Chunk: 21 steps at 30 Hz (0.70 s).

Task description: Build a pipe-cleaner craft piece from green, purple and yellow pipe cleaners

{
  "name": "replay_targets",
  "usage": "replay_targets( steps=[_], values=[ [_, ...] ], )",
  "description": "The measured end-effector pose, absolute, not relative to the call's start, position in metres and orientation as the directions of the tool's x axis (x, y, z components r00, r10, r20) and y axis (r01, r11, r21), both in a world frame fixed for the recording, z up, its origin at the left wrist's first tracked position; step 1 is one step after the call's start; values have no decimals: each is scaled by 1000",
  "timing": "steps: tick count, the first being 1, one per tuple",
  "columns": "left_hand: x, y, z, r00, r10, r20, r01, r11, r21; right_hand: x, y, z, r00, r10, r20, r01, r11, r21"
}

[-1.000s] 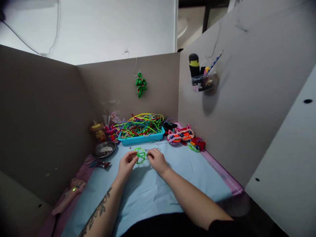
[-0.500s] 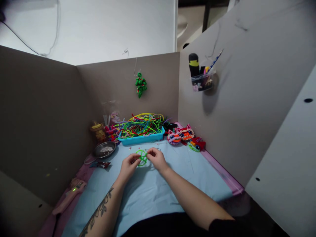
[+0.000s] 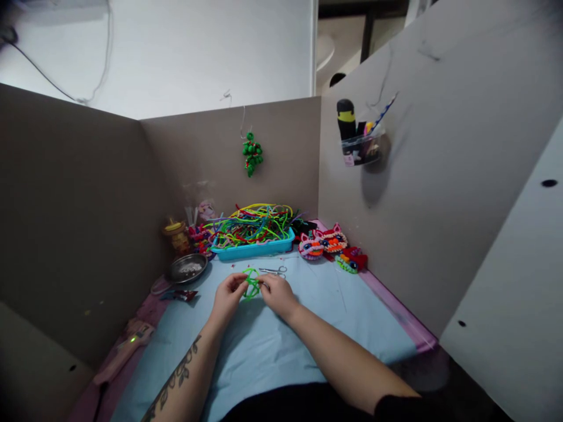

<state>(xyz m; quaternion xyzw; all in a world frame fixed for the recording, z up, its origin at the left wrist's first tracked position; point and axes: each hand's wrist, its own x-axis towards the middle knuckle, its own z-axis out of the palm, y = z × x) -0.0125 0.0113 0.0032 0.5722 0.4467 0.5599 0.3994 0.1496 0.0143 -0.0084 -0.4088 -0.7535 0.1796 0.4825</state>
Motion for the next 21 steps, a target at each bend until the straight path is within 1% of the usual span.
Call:
replay_targets(
  steps=[2, 5, 10, 15, 18, 21],
  values=[
    [-13, 13, 3, -57, 969, 240, -24, -241, 970, 149, 9, -6, -265, 742, 616, 532, 645, -548],
    [-13, 13, 4, -93, 983, 160, -130, -171, 977, 147, 5, -5, -321, 733, 600, 594, 649, -474],
    [-10, 11, 5, -129, 992, 12, -225, -41, 973, 140, 3, -8, -344, 729, 591, 647, 641, -413],
    [-9, 10, 4, -113, 987, -118, -343, 72, 937, 132, -2, -10, -335, 734, 590, 716, 606, -346],
    [-8, 10, 3, -110, 984, -138, -375, 88, 923, 129, -4, -9, -316, 751, 580, 745, 575, -339],
    [-7, 9, 2, -115, 985, -127, -353, 79, 932, 127, -4, -8, -289, 773, 564, 765, 541, -349]
  ],
)
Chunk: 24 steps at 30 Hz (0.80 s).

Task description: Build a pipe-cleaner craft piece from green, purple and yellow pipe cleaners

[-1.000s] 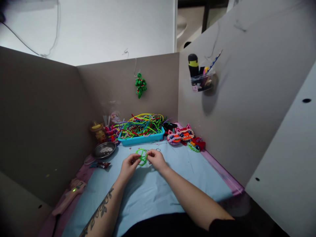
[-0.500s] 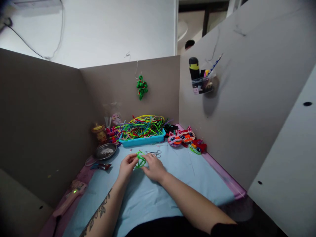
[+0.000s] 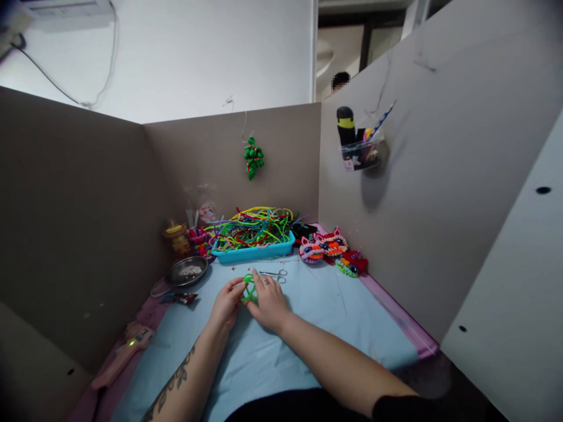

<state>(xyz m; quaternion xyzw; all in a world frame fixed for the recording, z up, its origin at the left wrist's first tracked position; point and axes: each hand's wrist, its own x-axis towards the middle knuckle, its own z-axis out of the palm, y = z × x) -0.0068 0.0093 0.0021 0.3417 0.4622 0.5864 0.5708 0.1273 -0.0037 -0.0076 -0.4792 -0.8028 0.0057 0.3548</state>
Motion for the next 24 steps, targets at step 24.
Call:
replay_targets(
  steps=[24],
  values=[
    [-5, 6, 7, -152, 987, 58, -228, -92, 969, 131, -13, -1, -384, 494, 780, 230, 869, -438]
  ],
)
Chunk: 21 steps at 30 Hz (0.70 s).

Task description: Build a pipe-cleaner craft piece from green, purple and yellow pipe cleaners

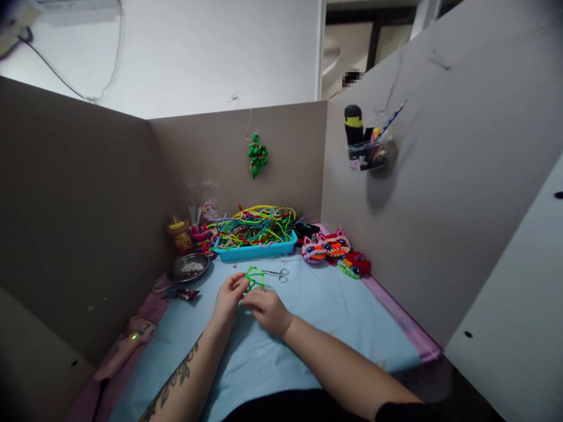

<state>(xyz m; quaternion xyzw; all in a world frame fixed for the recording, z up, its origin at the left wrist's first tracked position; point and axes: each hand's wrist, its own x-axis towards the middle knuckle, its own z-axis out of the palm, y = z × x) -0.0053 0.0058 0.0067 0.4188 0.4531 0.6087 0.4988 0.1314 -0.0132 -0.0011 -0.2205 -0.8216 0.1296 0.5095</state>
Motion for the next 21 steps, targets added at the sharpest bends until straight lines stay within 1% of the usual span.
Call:
replay_targets(
  steps=[2, 3, 5, 7, 9, 11, 13, 16, 21],
  values=[
    [-6, 6, 8, -177, 981, 77, -197, -112, 974, 134, -16, 0, -408, 522, 749, 200, 851, -485],
    [-6, 6, 8, -180, 980, 86, -182, -119, 976, 135, -16, 0, -390, 557, 733, 191, 828, -528],
    [-5, 6, 8, -161, 980, 117, -167, -144, 975, 139, -12, 0, -290, 645, 707, 187, 763, -619],
    [-3, 5, 8, -126, 980, 155, -163, -175, 971, 142, -5, -1, -133, 710, 691, 244, 700, -672],
    [0, 4, 7, -94, 980, 174, -157, -187, 970, 143, 1, -1, -25, 716, 698, 348, 661, -665],
    [1, 3, 7, -71, 982, 173, -139, -181, 974, 144, 6, -1, -9, 697, 717, 419, 653, -631],
    [1, 3, 7, -58, 983, 174, -112, -179, 977, 144, 8, -2, -29, 690, 724, 433, 661, -613],
    [0, 3, 6, -43, 977, 208, -72, -210, 975, 144, 8, -3, -43, 698, 714, 435, 657, -616],
    [-1, 2, 5, -30, 963, 267, 26, -267, 963, 144, 7, -2, -14, 722, 692, 476, 613, -631]
  ],
)
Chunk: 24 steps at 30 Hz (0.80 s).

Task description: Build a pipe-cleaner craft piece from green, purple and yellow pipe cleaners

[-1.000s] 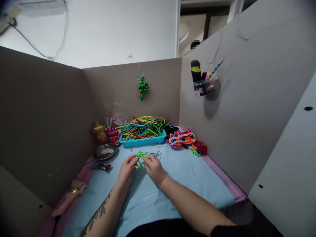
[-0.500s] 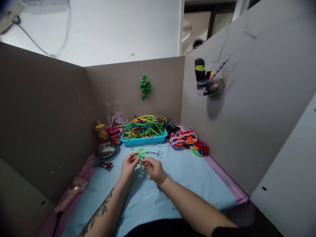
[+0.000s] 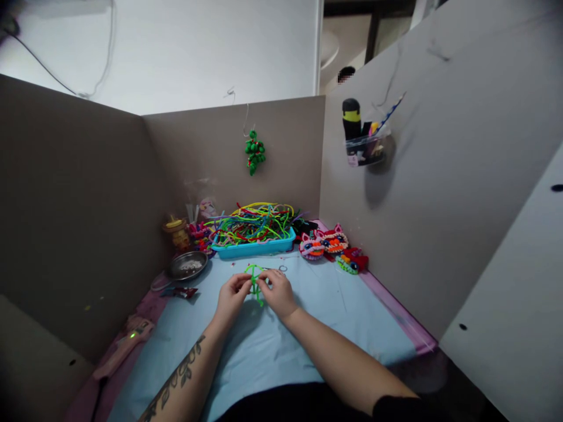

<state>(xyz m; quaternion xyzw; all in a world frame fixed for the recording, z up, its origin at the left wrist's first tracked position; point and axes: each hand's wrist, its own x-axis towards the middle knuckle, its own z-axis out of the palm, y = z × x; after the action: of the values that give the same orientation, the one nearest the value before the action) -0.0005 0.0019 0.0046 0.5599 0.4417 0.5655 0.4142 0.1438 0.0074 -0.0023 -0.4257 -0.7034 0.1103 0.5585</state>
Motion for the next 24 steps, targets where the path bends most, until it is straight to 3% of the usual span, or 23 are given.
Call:
replay_targets(
  steps=[4, 10, 24],
  values=[
    [0, -1, 8, -41, 958, 285, 94, -280, 955, 144, 8, -1, -3, 741, 671, 482, 589, -648],
    [0, -1, 10, -55, 965, 255, 45, -253, 966, 143, 8, -2, -17, 769, 639, 477, 568, -671],
    [1, -5, 9, -124, 925, 360, 156, -340, 927, 139, 7, -6, -43, 735, 677, 452, 618, -643]
  ],
)
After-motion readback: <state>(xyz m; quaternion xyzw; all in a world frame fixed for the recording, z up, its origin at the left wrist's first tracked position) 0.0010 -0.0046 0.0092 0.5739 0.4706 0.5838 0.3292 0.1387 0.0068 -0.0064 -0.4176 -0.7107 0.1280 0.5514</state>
